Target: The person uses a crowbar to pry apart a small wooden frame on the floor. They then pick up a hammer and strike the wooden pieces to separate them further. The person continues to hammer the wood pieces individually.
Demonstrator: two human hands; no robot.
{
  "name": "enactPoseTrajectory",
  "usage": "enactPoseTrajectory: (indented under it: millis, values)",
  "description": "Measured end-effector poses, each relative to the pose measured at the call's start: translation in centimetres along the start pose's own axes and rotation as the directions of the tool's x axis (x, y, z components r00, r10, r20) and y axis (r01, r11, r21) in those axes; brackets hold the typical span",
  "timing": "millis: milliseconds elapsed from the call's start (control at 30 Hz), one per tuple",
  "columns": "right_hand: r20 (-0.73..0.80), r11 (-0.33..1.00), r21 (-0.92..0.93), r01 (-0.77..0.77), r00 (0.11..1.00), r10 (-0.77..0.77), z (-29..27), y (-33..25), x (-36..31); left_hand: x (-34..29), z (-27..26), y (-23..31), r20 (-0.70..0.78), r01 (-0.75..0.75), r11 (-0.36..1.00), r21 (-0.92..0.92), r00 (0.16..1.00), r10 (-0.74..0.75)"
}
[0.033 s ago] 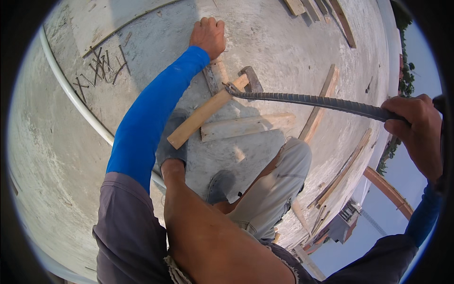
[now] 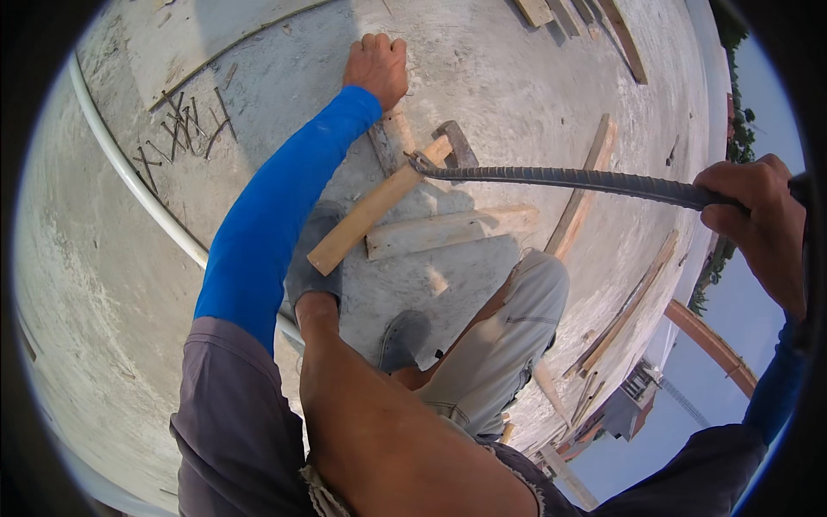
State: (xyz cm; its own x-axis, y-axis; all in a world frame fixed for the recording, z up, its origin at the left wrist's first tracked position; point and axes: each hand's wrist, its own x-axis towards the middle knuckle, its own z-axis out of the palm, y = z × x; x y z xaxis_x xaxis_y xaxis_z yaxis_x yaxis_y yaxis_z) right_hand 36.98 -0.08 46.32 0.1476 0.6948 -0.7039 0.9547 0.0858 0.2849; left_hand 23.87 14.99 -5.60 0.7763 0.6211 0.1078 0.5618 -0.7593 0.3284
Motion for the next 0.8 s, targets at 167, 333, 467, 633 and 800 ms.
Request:
enactPoseTrajectory:
  millis: [167, 333, 467, 633, 800]
  values:
    - [-0.053, 0.942, 0.022, 0.335, 0.941, -0.333, -0.9, 5.4, 4.1, 0.7, -0.7, 1.1, 0.075, 0.111, 0.993, 0.040, 0.991, -0.114]
    - [-0.027, 0.986, 0.164, 0.025, 0.999, -0.021, 1.4, 4.8, 1.6, 0.8, -0.7, 1.1, 0.082, 0.147, 0.988, 0.053, 0.985, -0.151]
    - [0.113, 0.925, 0.286, -0.250, 0.968, 0.226, 5.8, 1.9, -3.0, 1.1, -0.8, 1.0, 0.060, 0.167, 0.986, 0.018, 0.984, -0.167]
    - [-0.027, 0.834, 0.479, -0.272, 0.946, 0.324, 10.1, -1.3, -5.4, 2.3, -1.4, 1.9, 0.105, 0.128, 0.990, 0.057, 0.986, -0.133]
    - [0.035, 0.836, 0.411, -0.363, 0.923, 0.384, 9.8, -2.9, -6.7, 3.1, -0.9, 2.4, 0.151, 0.030, 0.988, 0.151, 0.987, -0.053]
